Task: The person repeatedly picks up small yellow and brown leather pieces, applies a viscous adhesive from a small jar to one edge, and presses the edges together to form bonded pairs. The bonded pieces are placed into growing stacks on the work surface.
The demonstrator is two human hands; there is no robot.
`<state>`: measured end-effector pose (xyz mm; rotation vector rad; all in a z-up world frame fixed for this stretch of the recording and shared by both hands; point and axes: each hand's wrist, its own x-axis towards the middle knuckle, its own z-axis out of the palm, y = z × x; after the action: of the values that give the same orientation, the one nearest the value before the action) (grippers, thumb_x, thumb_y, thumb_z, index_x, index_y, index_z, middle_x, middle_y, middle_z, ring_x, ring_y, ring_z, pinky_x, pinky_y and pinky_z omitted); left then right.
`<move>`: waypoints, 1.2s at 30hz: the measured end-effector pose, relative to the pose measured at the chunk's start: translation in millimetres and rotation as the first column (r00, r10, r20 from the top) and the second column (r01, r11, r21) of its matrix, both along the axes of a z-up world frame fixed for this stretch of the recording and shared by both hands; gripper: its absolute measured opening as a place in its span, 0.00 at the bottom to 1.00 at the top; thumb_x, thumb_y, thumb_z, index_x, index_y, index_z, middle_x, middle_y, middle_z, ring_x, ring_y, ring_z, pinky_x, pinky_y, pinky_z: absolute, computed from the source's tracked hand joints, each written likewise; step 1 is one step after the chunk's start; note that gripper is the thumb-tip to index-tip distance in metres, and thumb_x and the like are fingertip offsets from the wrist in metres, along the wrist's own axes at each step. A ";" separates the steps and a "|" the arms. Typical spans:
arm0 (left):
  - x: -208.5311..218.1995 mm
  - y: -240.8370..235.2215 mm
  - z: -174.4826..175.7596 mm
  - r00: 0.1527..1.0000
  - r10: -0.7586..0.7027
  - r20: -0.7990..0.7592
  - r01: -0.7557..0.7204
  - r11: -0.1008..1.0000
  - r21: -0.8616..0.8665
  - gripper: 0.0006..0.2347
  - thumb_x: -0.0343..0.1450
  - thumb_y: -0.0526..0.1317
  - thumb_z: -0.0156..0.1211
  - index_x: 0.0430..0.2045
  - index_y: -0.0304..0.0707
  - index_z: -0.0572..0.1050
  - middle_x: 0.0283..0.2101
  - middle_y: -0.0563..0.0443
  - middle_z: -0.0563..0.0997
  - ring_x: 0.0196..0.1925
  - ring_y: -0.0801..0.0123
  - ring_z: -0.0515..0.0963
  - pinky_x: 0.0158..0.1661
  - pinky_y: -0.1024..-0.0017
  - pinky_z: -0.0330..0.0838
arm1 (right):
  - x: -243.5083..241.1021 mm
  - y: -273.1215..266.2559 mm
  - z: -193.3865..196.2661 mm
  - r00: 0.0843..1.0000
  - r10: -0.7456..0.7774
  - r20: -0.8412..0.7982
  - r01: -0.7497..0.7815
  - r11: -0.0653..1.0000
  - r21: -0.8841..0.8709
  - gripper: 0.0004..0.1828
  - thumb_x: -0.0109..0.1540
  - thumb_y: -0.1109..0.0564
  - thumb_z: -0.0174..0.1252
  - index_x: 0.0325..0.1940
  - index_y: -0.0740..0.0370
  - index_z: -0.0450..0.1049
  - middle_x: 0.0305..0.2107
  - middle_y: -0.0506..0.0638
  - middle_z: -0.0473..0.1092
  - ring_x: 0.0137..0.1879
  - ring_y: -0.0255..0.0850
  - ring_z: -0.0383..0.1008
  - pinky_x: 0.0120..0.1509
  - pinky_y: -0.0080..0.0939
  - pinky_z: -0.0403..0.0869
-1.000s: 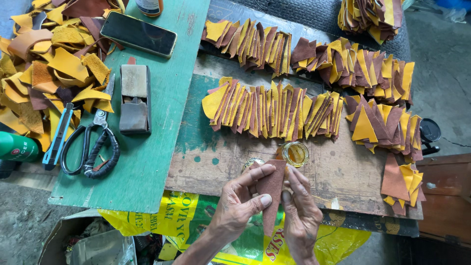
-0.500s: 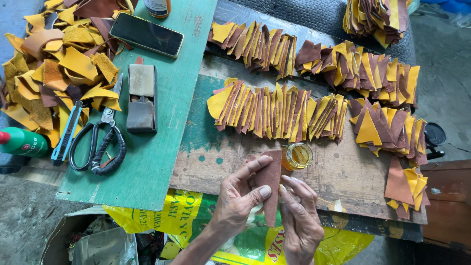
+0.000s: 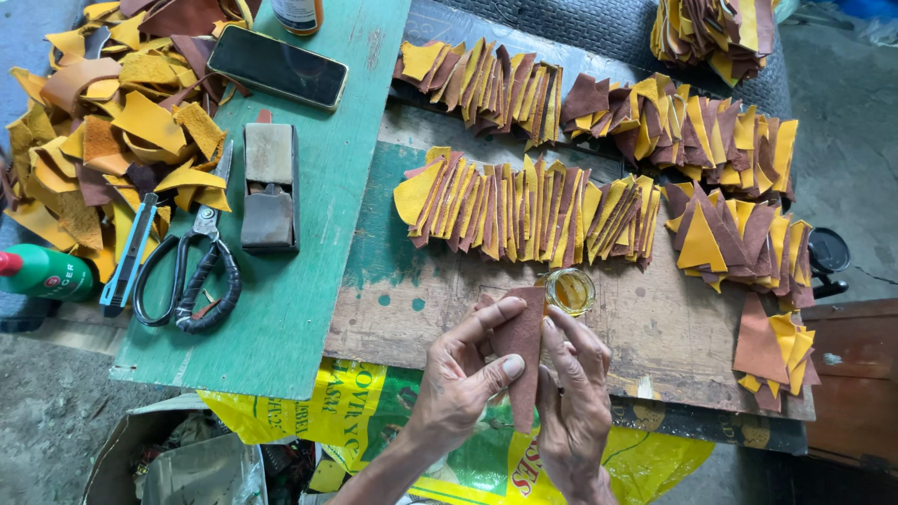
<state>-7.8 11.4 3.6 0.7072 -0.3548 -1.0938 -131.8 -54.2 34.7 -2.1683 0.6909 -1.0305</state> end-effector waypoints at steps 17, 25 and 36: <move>8.7 -4.7 -12.4 0.992 0.117 0.040 -0.120 0.990 0.071 0.23 0.71 0.26 0.66 0.62 0.17 0.70 0.51 0.35 0.79 0.49 0.67 0.78 0.52 0.71 0.78 | -23.2 8.5 -7.3 0.979 -0.069 0.191 0.011 0.956 0.293 0.17 0.65 0.67 0.52 0.56 0.60 0.76 0.62 0.57 0.70 0.67 0.43 0.67 0.70 0.40 0.67; 7.6 -3.9 -0.1 0.994 0.068 0.082 -0.066 0.998 -0.019 0.27 0.68 0.26 0.66 0.63 0.22 0.65 0.54 0.40 0.78 0.54 0.69 0.78 0.57 0.71 0.76 | -21.5 13.2 -20.5 0.921 0.088 0.380 -0.315 0.743 0.591 0.32 0.62 0.66 0.47 0.72 0.79 0.61 0.72 0.66 0.57 0.75 0.50 0.60 0.80 0.49 0.56; 10.4 -6.7 1.7 0.984 0.148 0.101 -0.149 0.989 -0.002 0.27 0.67 0.24 0.64 0.63 0.23 0.65 0.55 0.42 0.77 0.55 0.70 0.78 0.56 0.72 0.77 | -14.4 16.4 3.0 1.000 -0.001 -0.015 0.002 1.000 0.029 0.21 0.61 0.63 0.54 0.58 0.63 0.76 0.61 0.60 0.68 0.72 0.52 0.63 0.76 0.51 0.60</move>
<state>2.6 4.6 5.3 0.7836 -0.3791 -0.9205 -146.2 -37.8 37.7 -2.1529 0.7100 -0.9999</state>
